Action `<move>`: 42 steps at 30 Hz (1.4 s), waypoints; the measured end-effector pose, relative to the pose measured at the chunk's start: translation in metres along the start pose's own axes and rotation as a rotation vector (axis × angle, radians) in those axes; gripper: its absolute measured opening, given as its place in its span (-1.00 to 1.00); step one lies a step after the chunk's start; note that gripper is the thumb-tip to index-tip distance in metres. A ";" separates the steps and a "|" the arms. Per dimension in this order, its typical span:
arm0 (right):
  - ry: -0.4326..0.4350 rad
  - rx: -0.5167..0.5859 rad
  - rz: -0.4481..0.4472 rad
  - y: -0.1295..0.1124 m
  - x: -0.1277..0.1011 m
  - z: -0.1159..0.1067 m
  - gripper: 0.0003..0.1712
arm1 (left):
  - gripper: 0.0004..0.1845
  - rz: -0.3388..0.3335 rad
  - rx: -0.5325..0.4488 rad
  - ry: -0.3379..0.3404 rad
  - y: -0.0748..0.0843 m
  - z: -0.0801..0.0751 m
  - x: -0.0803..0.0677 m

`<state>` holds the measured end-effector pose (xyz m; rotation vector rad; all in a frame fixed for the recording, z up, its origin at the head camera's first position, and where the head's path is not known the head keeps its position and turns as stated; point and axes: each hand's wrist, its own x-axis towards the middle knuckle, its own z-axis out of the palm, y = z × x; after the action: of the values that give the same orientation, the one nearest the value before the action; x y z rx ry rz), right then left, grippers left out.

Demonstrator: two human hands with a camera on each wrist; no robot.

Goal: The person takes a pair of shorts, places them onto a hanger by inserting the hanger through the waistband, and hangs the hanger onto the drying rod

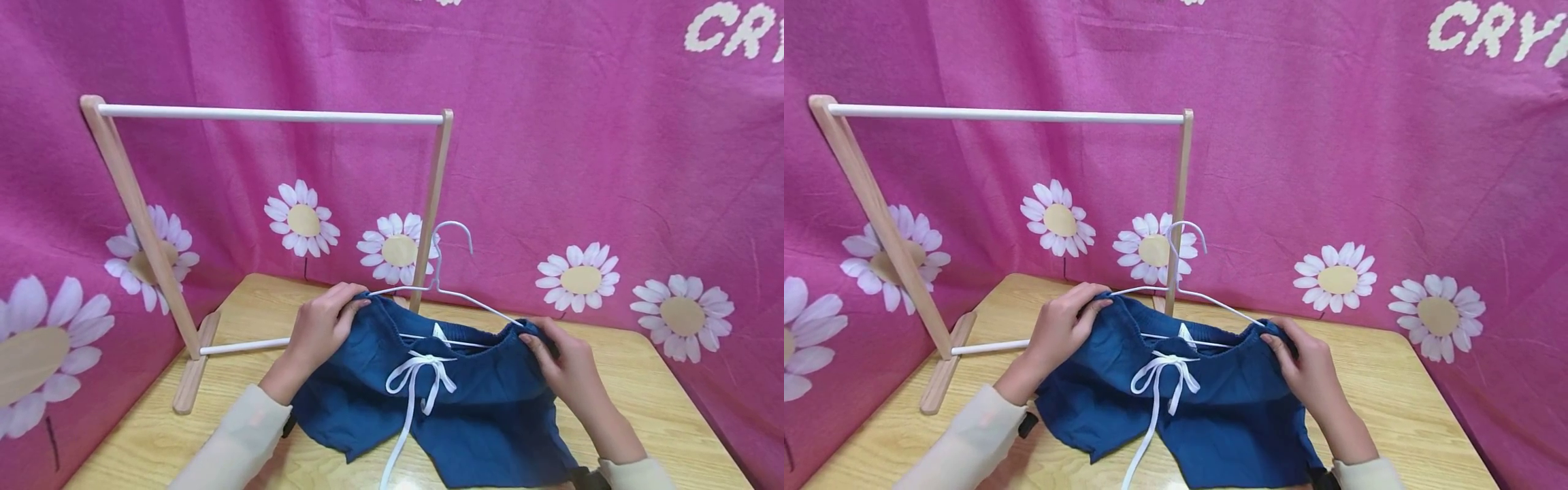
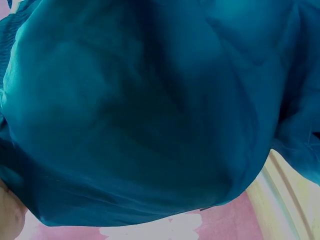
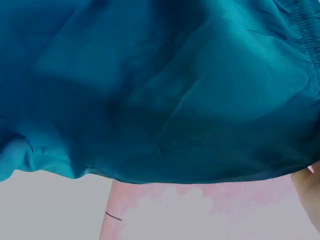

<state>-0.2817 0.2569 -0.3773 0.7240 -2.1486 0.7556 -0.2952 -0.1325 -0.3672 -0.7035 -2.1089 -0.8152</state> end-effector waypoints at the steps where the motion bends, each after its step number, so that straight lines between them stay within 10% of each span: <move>1: -0.001 0.003 0.003 0.001 -0.001 0.000 -0.56 | -0.75 -0.002 -0.003 -0.001 0.000 0.000 0.000; 16: -0.010 -0.031 -0.046 0.001 0.000 0.002 -0.58 | -0.78 0.019 -0.011 -0.025 0.002 0.004 -0.001; 42: 0.216 -0.046 0.086 -0.003 -0.003 0.003 -0.74 | -0.90 -0.186 -0.161 0.065 -0.016 -0.010 -0.009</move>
<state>-0.2792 0.2534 -0.3806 0.5043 -2.0037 0.7892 -0.2969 -0.1523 -0.3739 -0.5606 -2.0880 -1.1042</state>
